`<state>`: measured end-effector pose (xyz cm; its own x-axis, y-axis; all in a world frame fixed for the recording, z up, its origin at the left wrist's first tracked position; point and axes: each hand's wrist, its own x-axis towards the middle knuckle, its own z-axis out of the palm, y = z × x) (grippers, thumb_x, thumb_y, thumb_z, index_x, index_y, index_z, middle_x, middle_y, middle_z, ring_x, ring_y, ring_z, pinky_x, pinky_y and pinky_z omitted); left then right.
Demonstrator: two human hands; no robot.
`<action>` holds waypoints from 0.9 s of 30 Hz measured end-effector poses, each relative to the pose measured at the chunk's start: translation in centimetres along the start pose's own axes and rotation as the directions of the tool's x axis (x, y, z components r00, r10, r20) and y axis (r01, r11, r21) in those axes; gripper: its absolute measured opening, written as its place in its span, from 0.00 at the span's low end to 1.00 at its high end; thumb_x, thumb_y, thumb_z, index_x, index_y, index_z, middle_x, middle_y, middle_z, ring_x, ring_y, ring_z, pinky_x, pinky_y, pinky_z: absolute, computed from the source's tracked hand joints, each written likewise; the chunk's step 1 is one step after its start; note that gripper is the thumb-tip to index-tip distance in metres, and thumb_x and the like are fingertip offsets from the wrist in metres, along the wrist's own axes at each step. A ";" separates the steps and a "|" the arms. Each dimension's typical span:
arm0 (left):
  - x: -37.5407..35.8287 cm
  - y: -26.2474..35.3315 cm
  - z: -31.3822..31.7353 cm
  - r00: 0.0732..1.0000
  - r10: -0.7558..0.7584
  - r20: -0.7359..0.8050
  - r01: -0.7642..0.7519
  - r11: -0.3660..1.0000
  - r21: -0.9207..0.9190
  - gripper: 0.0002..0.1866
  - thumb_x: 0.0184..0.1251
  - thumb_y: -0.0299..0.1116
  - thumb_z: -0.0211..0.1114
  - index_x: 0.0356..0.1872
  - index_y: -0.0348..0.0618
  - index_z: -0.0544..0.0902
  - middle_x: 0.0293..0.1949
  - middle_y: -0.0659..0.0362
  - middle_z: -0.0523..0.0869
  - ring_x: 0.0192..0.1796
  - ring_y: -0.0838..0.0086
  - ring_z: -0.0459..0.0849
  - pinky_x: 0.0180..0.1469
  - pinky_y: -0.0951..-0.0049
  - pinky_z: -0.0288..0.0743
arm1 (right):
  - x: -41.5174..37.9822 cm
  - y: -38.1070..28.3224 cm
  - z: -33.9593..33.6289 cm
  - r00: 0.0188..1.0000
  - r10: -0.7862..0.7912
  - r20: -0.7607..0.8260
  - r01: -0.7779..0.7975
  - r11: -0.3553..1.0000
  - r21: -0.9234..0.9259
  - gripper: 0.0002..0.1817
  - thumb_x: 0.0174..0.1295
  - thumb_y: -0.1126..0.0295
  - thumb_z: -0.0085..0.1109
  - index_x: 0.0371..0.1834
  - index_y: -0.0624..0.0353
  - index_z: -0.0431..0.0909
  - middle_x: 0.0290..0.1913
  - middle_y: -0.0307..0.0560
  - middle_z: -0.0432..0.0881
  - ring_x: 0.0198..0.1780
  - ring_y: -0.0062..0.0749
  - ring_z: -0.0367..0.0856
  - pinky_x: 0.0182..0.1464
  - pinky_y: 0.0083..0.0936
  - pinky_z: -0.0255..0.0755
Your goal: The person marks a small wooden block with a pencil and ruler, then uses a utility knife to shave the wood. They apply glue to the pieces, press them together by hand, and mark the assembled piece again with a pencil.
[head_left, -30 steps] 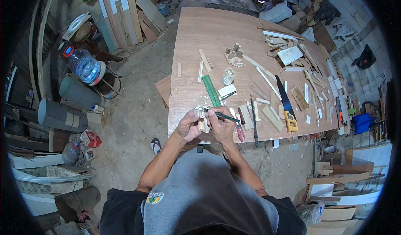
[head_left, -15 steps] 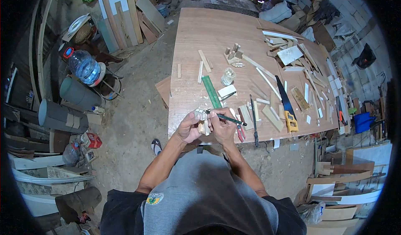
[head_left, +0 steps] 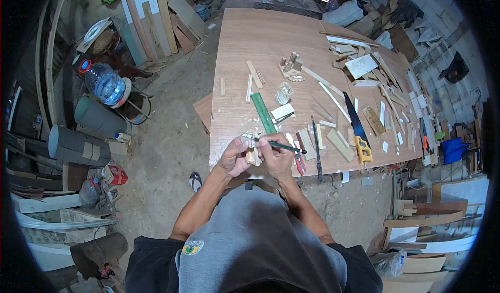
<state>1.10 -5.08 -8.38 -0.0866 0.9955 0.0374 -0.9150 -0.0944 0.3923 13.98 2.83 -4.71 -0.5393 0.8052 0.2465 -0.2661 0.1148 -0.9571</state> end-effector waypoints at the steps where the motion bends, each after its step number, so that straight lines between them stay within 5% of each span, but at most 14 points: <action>1: 0.1 0.0 0.2 1.000 0.001 0.000 -0.001 1.000 0.000 0.20 0.72 0.33 0.64 0.59 0.33 0.74 0.51 0.50 0.85 0.52 0.64 0.86 0.56 0.62 0.83 | 0.1 0.0 0.2 0.998 0.032 -0.050 -0.029 0.997 0.067 0.04 0.70 0.77 0.59 0.43 0.65 0.76 0.33 0.43 0.83 0.29 0.15 0.78 0.28 0.15 0.73; 3: 0.8 0.1 1.0 0.997 0.065 -0.050 -0.050 0.965 0.257 0.21 0.69 0.28 0.66 0.60 0.34 0.73 0.48 0.51 0.86 0.51 0.65 0.86 0.54 0.63 0.84 | 0.3 -0.5 0.3 0.988 0.083 -0.129 -0.066 0.989 0.131 0.06 0.71 0.75 0.59 0.45 0.64 0.74 0.34 0.46 0.84 0.28 0.17 0.78 0.27 0.15 0.74; 4: 1.1 -0.2 1.6 0.966 0.155 -0.205 -0.052 0.900 0.434 0.24 0.62 0.25 0.71 0.59 0.34 0.76 0.47 0.53 0.87 0.49 0.69 0.86 0.54 0.67 0.82 | 0.4 -0.8 0.1 0.991 0.057 -0.121 -0.040 0.990 0.138 0.05 0.72 0.75 0.59 0.45 0.64 0.75 0.33 0.46 0.84 0.28 0.18 0.78 0.27 0.16 0.74; 5: 1.1 0.0 1.4 0.966 0.157 -0.207 -0.054 0.901 0.431 0.24 0.62 0.25 0.71 0.59 0.34 0.76 0.47 0.53 0.87 0.49 0.69 0.86 0.54 0.67 0.82 | 0.5 -1.1 -0.3 0.993 0.031 -0.118 -0.014 0.989 0.145 0.04 0.72 0.76 0.58 0.45 0.64 0.75 0.32 0.47 0.83 0.27 0.20 0.79 0.27 0.17 0.75; 7: 1.5 0.8 2.0 0.934 0.351 -0.065 -0.067 0.352 0.934 0.26 0.56 0.26 0.77 0.56 0.33 0.79 0.47 0.54 0.87 0.49 0.72 0.86 0.51 0.71 0.81 | 1.2 -2.3 -1.1 0.992 0.087 -0.095 -0.075 0.989 0.124 0.05 0.72 0.76 0.58 0.46 0.65 0.74 0.33 0.48 0.83 0.27 0.20 0.79 0.27 0.17 0.75; 9: 1.3 1.1 3.1 0.926 0.331 -0.181 0.049 0.370 0.928 0.25 0.51 0.28 0.79 0.52 0.35 0.82 0.47 0.53 0.88 0.48 0.69 0.87 0.52 0.69 0.80 | 2.0 -3.2 -1.8 0.972 0.231 -0.042 -0.223 0.964 0.143 0.05 0.72 0.75 0.57 0.46 0.66 0.74 0.32 0.48 0.82 0.27 0.21 0.78 0.26 0.17 0.74; 11: 1.3 1.4 3.8 0.898 0.439 -0.036 0.018 0.045 0.999 0.25 0.49 0.31 0.79 0.50 0.37 0.84 0.46 0.52 0.88 0.48 0.63 0.88 0.52 0.66 0.80 | 2.3 -2.6 -2.8 0.973 0.230 -0.014 -0.229 0.971 0.072 0.05 0.73 0.75 0.56 0.45 0.65 0.73 0.32 0.48 0.82 0.27 0.22 0.79 0.28 0.19 0.75; 19: 1.5 2.7 5.6 0.893 0.448 0.031 0.021 -0.111 0.994 0.23 0.49 0.32 0.77 0.49 0.37 0.85 0.45 0.51 0.87 0.49 0.59 0.88 0.52 0.65 0.80 | 2.5 -1.7 -2.7 0.991 0.120 0.065 -0.110 0.985 -0.135 0.05 0.74 0.74 0.54 0.42 0.65 0.72 0.31 0.46 0.82 0.29 0.23 0.81 0.33 0.22 0.78; 27: 1.6 3.1 6.1 0.888 0.459 0.039 0.013 -0.110 0.994 0.23 0.47 0.29 0.77 0.48 0.36 0.85 0.43 0.50 0.87 0.48 0.60 0.88 0.51 0.66 0.79 | 2.2 -1.2 -2.3 0.989 0.111 0.093 -0.105 0.992 -0.067 0.05 0.74 0.74 0.54 0.43 0.66 0.71 0.32 0.47 0.83 0.34 0.23 0.85 0.37 0.21 0.82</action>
<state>0.58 -3.81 -1.49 -0.4813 0.8403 0.2493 0.4916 0.0233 0.8705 14.95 5.79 -3.34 -0.6375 0.7554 0.1518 -0.1541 0.0680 -0.9857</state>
